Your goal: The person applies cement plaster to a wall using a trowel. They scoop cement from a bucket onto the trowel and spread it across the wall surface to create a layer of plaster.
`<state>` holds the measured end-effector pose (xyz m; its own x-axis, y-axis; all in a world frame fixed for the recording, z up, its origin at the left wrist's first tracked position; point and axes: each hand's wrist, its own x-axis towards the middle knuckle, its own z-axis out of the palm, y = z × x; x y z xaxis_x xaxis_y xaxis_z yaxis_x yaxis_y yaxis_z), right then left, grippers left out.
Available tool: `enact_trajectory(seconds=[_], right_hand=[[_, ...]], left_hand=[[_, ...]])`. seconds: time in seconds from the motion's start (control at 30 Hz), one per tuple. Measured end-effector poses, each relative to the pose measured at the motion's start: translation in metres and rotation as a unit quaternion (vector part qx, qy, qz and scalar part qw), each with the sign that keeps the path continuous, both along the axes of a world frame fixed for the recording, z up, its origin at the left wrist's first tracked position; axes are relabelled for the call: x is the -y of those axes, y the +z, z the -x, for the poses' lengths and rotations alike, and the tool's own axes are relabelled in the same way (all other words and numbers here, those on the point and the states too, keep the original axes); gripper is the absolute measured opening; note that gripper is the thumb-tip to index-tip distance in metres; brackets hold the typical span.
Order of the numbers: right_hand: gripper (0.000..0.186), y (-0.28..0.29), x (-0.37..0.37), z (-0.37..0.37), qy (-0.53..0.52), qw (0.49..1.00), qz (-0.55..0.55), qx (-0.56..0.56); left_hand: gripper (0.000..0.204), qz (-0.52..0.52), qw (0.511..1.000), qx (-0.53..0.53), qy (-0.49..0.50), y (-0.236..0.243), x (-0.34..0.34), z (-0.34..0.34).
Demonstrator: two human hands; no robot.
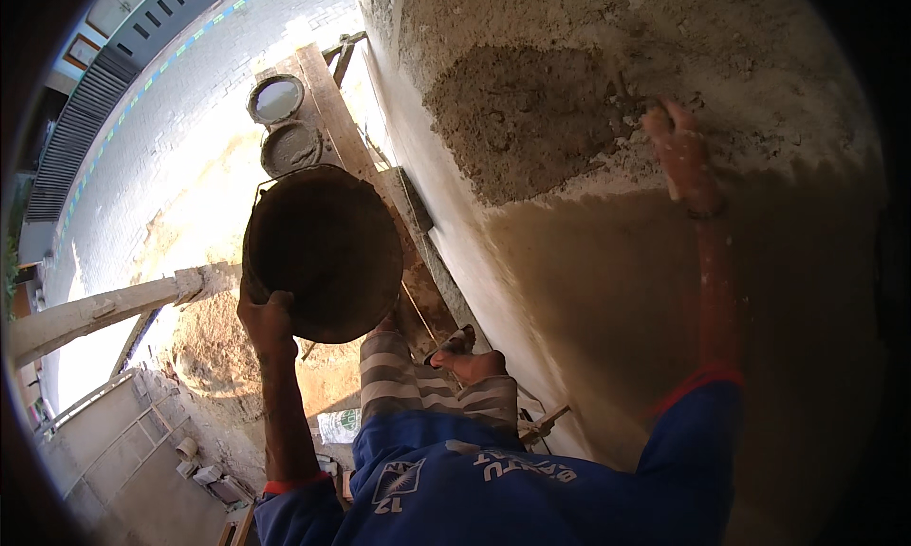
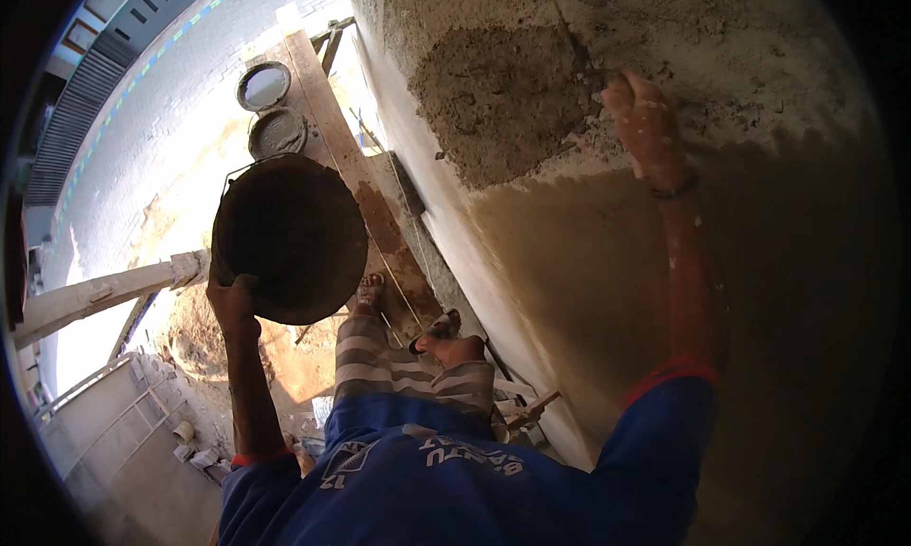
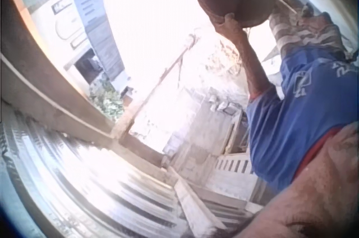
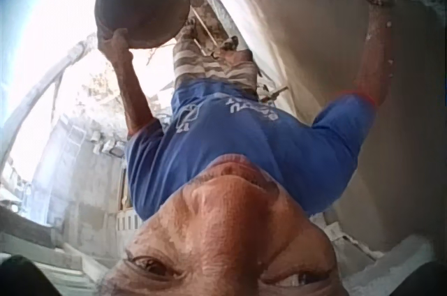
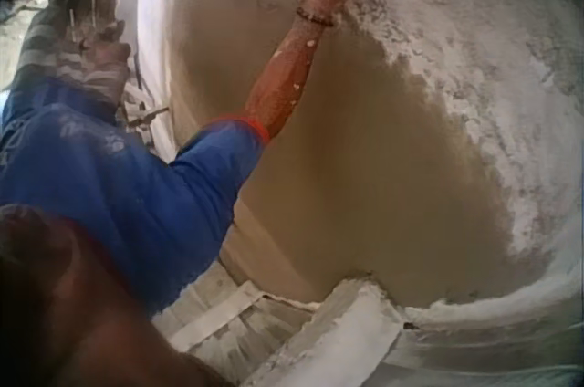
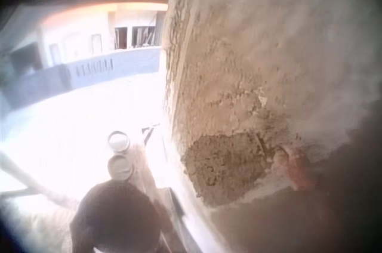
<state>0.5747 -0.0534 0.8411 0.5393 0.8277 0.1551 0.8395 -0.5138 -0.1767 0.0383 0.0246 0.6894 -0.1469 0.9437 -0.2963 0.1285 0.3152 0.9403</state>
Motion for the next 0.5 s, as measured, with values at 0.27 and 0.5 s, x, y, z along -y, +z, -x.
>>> enact_trajectory(seconds=[0.27,0.5], right_hand=[[0.042,0.047,0.046,0.1,0.105,0.975,0.083,-0.178],[0.037,-0.016,0.042,0.196,0.278,0.917,0.222,0.182]], left_hand=[[0.055,0.035,0.995,0.022,-0.086,0.011,0.02,-0.035],[0.053,-0.028,0.966,-0.06,-0.25,0.057,0.024,-0.105]])
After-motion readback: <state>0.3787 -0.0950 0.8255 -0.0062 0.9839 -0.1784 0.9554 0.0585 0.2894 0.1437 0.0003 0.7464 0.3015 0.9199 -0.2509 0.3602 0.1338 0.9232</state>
